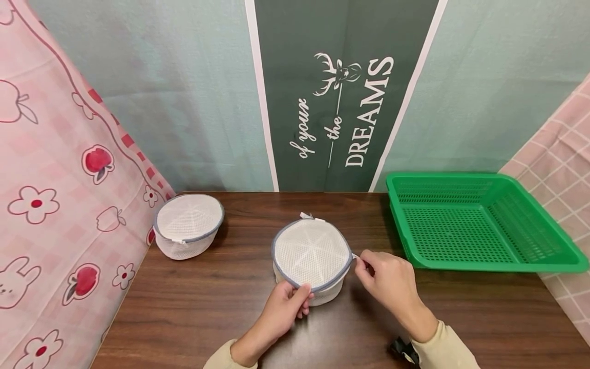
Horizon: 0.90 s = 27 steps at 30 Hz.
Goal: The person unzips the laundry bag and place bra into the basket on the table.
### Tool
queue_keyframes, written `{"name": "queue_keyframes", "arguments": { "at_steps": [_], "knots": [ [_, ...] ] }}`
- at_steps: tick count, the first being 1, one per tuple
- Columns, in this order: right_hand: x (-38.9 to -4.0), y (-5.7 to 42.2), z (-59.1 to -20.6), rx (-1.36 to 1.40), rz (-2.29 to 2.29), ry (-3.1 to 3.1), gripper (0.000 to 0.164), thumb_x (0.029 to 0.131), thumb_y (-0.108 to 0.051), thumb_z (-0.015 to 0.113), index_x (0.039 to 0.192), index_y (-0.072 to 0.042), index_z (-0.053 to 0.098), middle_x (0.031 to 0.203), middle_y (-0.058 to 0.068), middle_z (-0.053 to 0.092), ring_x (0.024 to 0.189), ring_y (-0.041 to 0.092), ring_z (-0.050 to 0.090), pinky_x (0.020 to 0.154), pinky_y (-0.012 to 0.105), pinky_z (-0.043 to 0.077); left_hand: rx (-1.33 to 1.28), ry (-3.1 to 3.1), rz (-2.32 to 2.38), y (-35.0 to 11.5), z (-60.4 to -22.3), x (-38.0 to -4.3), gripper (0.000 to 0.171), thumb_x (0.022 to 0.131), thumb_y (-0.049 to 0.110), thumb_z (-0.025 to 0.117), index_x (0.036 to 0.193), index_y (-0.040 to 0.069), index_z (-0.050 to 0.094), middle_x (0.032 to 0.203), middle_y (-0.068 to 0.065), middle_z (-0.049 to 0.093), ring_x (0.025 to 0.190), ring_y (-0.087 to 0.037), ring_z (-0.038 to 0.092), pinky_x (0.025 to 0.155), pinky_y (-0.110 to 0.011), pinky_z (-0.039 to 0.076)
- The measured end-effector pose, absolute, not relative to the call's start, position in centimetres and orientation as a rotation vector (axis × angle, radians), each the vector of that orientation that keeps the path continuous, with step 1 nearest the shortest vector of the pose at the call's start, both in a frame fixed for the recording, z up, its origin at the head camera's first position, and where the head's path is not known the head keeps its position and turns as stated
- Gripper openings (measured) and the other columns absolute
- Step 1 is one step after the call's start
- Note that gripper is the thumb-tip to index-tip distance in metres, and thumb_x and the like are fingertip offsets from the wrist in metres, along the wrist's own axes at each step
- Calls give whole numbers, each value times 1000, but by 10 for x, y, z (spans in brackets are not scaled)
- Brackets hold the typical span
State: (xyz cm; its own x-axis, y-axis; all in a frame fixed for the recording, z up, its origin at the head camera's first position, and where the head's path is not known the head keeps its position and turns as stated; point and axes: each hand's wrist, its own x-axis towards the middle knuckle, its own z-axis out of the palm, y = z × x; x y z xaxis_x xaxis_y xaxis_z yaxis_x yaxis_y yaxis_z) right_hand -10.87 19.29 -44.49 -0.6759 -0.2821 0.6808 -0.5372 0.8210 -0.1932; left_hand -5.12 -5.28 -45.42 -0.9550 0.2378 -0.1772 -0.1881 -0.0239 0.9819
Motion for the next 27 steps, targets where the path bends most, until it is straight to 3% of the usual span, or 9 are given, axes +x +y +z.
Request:
{"name": "queue_keyframes", "arguments": {
  "at_steps": [15, 27],
  "knots": [
    [-116, 197, -450, 560, 471, -2350, 33, 83, -15, 61, 60, -27, 41, 56, -15, 29, 47, 4, 29, 41, 22, 20, 61, 1990, 2040, -53, -455, -51, 29, 103, 13, 55, 91, -13, 63, 65, 2, 55, 57, -7, 53, 55, -18, 46],
    [-103, 196, -445, 621, 508, -2425, 27, 82, -14, 60, 62, -24, 44, 57, -17, 29, 48, 2, 29, 43, 21, 23, -46, 1961, 2087, -59, -452, -54, 28, 104, 18, 54, 90, -6, 62, 68, 2, 55, 60, -9, 55, 56, -19, 46]
  ]
}}
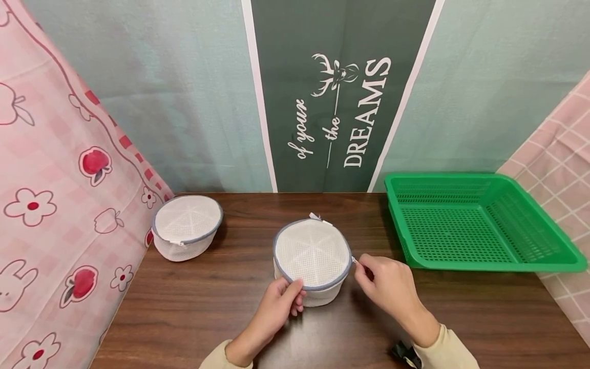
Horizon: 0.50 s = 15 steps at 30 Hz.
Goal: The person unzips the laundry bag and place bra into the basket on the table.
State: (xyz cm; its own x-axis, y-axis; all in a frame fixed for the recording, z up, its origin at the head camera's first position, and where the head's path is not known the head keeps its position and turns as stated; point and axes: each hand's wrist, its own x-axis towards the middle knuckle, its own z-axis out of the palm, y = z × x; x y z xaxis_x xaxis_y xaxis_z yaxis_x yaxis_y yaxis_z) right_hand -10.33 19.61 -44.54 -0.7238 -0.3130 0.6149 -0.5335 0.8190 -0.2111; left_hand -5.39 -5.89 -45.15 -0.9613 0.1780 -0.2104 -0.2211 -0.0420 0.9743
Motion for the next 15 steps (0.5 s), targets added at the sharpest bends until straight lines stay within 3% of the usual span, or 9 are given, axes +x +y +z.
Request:
{"name": "queue_keyframes", "arguments": {
  "at_steps": [9, 15],
  "knots": [
    [-99, 194, -443, 642, 526, -2426, 29, 83, -14, 61, 62, -22, 43, 57, -17, 27, 49, 1, 28, 44, 20, 22, 10, 1971, 2107, -58, -450, -53, 19, 101, 13, 61, 99, -6, 60, 69, -1, 55, 62, -10, 54, 56, -20, 45],
    [-96, 192, -444, 671, 552, -2405, 32, 81, -13, 62, 62, -24, 39, 59, -18, 25, 50, 0, 27, 45, 19, 21, -32, 2006, 2164, -58, -452, -55, 22, 101, 14, 62, 100, -8, 58, 69, -1, 54, 60, -9, 53, 56, -20, 45]
  ]
}}
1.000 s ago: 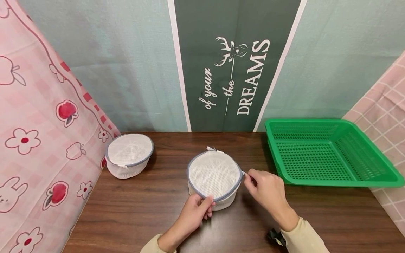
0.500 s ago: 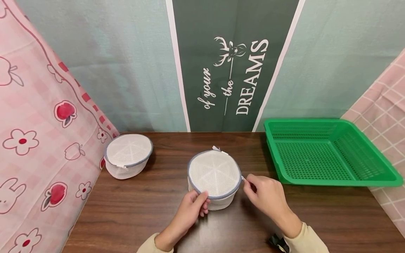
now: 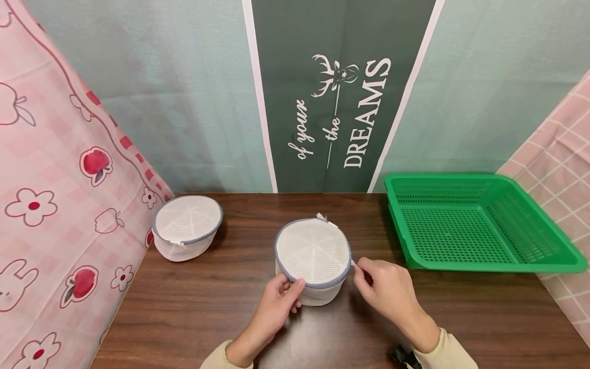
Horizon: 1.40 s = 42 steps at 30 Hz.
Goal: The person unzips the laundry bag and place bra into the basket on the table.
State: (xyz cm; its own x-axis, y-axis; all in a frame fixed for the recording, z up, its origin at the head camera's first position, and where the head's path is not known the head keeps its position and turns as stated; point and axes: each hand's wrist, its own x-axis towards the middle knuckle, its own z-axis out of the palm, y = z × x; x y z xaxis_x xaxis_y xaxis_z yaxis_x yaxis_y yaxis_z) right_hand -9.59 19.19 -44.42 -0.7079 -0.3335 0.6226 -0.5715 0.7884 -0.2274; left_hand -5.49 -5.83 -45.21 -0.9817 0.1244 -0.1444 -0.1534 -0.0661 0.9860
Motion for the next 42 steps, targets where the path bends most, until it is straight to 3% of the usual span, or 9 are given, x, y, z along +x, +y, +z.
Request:
{"name": "queue_keyframes", "arguments": {
  "at_steps": [9, 19, 26, 35, 42],
  "knots": [
    [-90, 185, -448, 799, 577, -2342, 36, 79, -14, 64, 62, -25, 35, 61, -17, 23, 52, 1, 22, 47, 18, 20, -137, 1968, 2299, -60, -456, -59, 31, 107, 16, 52, 86, -7, 49, 71, -1, 51, 58, -8, 50, 53, -18, 44],
    [-88, 181, -446, 797, 574, -2346, 33, 81, -17, 62, 62, -25, 36, 60, -16, 25, 51, 2, 24, 46, 19, 21, -22, 1967, 2146, -57, -458, -55, 25, 106, 18, 54, 89, -1, 55, 69, 0, 54, 57, -9, 51, 53, -20, 44],
    [-88, 180, -446, 805, 588, -2344, 36, 80, -16, 66, 63, -26, 36, 60, -17, 25, 51, 0, 24, 46, 18, 20, 101, 1908, 2020, -51, -459, -51, 38, 106, 20, 54, 97, -17, 60, 71, 2, 56, 61, -6, 54, 54, -18, 45],
    [-85, 178, -444, 844, 612, -2359, 32, 81, -16, 64, 62, -24, 40, 60, -17, 27, 52, -1, 25, 46, 19, 23, 273, 1894, 1911, -49, -462, -51, 44, 108, 21, 49, 98, -19, 65, 72, 1, 59, 61, -3, 54, 53, -16, 42],
    [-82, 176, -443, 946, 627, -2379, 27, 82, -16, 59, 62, -23, 41, 59, -16, 28, 53, 0, 26, 49, 18, 24, 252, 1885, 1937, -47, -459, -49, 43, 108, 19, 49, 100, -21, 63, 73, 1, 60, 61, -4, 54, 53, -16, 43]
  ]
}}
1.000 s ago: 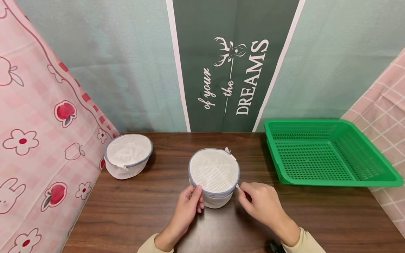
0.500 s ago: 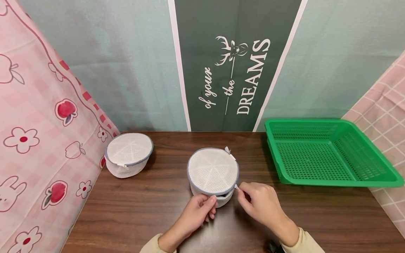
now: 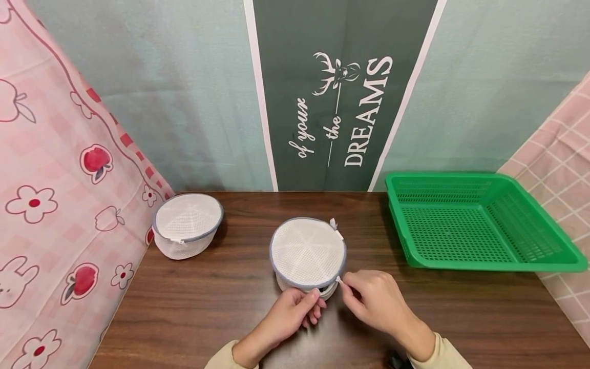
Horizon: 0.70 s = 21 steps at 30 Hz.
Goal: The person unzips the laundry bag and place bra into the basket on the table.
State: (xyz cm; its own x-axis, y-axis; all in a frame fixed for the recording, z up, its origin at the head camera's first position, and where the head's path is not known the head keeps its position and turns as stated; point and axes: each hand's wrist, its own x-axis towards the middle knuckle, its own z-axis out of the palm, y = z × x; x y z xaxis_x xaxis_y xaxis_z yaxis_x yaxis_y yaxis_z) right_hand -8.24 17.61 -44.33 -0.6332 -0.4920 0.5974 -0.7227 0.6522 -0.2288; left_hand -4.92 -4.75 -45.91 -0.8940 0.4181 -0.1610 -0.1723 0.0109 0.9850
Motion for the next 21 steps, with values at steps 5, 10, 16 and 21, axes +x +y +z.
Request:
{"name": "queue_keyframes", "arguments": {
  "at_steps": [5, 10, 16, 21],
  "knots": [
    [-82, 174, -443, 1048, 653, -2330, 26, 85, -16, 60, 64, -22, 45, 59, -17, 31, 54, -1, 29, 50, 17, 26, 132, 1894, 2046, -48, -460, -50, 40, 107, 17, 53, 101, -21, 60, 71, 2, 56, 60, -5, 54, 53, -17, 45],
    [-83, 171, -445, 1113, 657, -2307, 27, 89, -18, 60, 66, -23, 46, 60, -17, 32, 54, -2, 29, 50, 17, 26, 88, 1902, 2105, -49, -461, -51, 37, 106, 17, 55, 101, -20, 58, 71, 1, 56, 59, -6, 54, 51, -18, 46],
    [-81, 168, -447, 1144, 665, -2306, 28, 90, -18, 61, 67, -23, 46, 61, -16, 32, 54, -2, 30, 50, 16, 26, 162, 1806, 2047, -49, -460, -52, 51, 110, 24, 46, 102, -26, 55, 71, 1, 56, 61, -4, 53, 48, -17, 47],
    [-79, 165, -448, 1145, 663, -2344, 30, 94, -22, 57, 67, -22, 45, 61, -16, 31, 54, -3, 28, 51, 16, 25, 213, 1760, 2025, -47, -460, -53, 56, 111, 26, 41, 102, -27, 54, 72, 2, 57, 62, -3, 54, 49, -16, 47]
  ]
}}
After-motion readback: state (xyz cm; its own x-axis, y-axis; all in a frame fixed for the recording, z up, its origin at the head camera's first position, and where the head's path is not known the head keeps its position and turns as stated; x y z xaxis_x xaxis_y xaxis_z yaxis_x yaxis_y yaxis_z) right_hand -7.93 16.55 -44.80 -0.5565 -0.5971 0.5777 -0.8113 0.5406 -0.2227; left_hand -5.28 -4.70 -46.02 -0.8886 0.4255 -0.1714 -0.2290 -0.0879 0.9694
